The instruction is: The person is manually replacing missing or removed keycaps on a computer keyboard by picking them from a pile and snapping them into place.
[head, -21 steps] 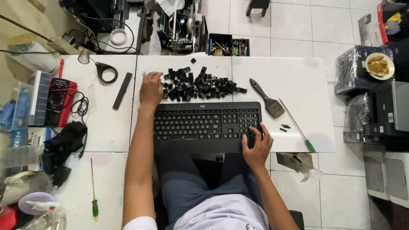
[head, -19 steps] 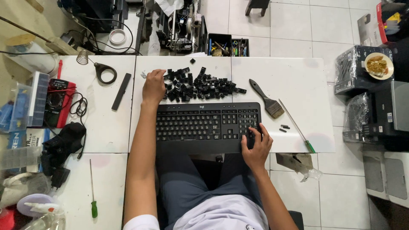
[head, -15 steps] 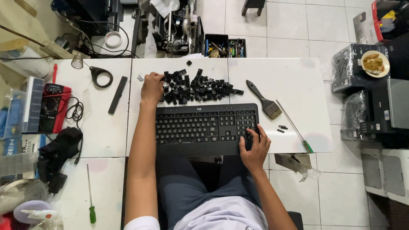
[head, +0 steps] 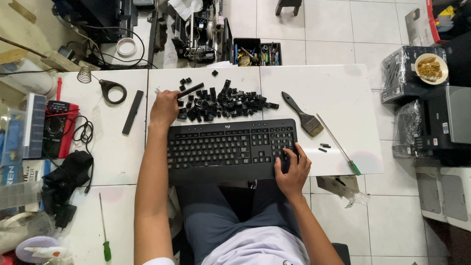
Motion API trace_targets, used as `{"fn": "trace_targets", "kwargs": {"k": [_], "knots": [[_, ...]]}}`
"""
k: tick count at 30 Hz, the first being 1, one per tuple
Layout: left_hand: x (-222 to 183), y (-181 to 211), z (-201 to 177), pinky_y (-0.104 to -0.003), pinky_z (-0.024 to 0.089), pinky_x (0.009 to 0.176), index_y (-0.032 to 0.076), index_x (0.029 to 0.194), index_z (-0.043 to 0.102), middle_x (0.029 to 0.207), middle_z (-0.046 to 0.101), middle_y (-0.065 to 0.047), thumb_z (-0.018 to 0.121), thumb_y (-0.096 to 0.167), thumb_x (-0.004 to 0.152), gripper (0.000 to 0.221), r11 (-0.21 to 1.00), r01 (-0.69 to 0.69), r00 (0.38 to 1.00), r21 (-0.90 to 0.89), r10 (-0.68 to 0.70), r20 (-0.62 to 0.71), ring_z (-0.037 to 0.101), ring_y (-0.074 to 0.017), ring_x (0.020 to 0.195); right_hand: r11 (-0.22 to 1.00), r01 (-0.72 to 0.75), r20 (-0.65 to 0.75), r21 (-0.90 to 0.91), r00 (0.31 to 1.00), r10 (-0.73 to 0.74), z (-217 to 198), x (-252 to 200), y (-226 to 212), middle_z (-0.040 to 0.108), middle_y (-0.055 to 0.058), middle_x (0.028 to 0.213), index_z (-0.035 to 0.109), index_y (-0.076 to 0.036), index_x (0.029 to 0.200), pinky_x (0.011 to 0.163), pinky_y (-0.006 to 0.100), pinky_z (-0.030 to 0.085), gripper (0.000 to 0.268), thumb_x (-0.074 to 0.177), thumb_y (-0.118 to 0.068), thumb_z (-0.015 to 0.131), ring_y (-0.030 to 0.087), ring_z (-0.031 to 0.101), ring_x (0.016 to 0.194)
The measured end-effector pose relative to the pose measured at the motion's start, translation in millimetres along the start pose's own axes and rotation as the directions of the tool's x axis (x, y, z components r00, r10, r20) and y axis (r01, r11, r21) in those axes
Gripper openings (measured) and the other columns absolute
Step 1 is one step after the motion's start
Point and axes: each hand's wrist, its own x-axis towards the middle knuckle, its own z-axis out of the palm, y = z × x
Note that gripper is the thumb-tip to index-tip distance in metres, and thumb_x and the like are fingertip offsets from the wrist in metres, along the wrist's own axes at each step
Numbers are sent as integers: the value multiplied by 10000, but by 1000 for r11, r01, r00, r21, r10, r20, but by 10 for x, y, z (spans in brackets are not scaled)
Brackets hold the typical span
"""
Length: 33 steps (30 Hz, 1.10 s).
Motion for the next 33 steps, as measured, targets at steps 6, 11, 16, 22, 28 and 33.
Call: {"fn": "trace_targets", "kwargs": {"k": [6,11,16,22,28,33], "knots": [[-8,-39,-66,-613,619,1090,271,1375,876,1180,833,-74,637,188,1194,310,981,152,987,-123,-144,72,775,-406,1194,1000,-2,0,-15,1000,2,-14,0,-17,542,58,1737,748,-274,1461,1179,543,429,392,1082,-349,813,347,533,1443],[-47,73,-141,-654,605,1067,262,1342,884,1180,844,-141,617,120,1176,345,939,144,990,-311,-137,46,776,-469,1167,1000,-3,3,-16,1000,3,-19,4,-23,535,59,1736,740,-272,1459,1179,548,429,380,1094,-354,807,350,528,1442],[-427,741,-724,-544,640,933,194,1349,892,1103,824,-206,655,80,1192,306,840,62,998,-538,-64,16,806,-444,995,998,-28,32,65,999,26,-48,52,-48,526,77,1703,741,-249,1467,1185,579,413,400,1084,-306,843,386,522,1421],[-1157,1410,-1315,-524,631,856,115,1396,874,1005,796,-218,606,42,1207,336,739,40,995,-673,32,95,761,-379,873,995,96,36,37,995,-97,-154,252,-476,549,33,1660,744,-292,1520,1215,591,324,436,1103,-302,870,335,492,1454],[-1694,1564,-1237,-451,601,820,108,1378,866,960,774,-168,582,60,1232,323,671,114,976,-733,63,209,690,-277,816,844,277,152,460,911,-383,-19,412,-1033,680,15,1525,782,-229,1596,1107,404,588,579,1046,-142,939,273,674,1380],[-1936,1542,-1158,-424,579,852,121,1357,865,975,781,-123,573,54,1236,323,635,195,956,-748,46,288,647,-217,849,735,424,172,529,794,-582,271,334,-1241,830,37,1333,870,-172,1454,1016,401,666,442,1024,-101,939,268,785,1218]]}}
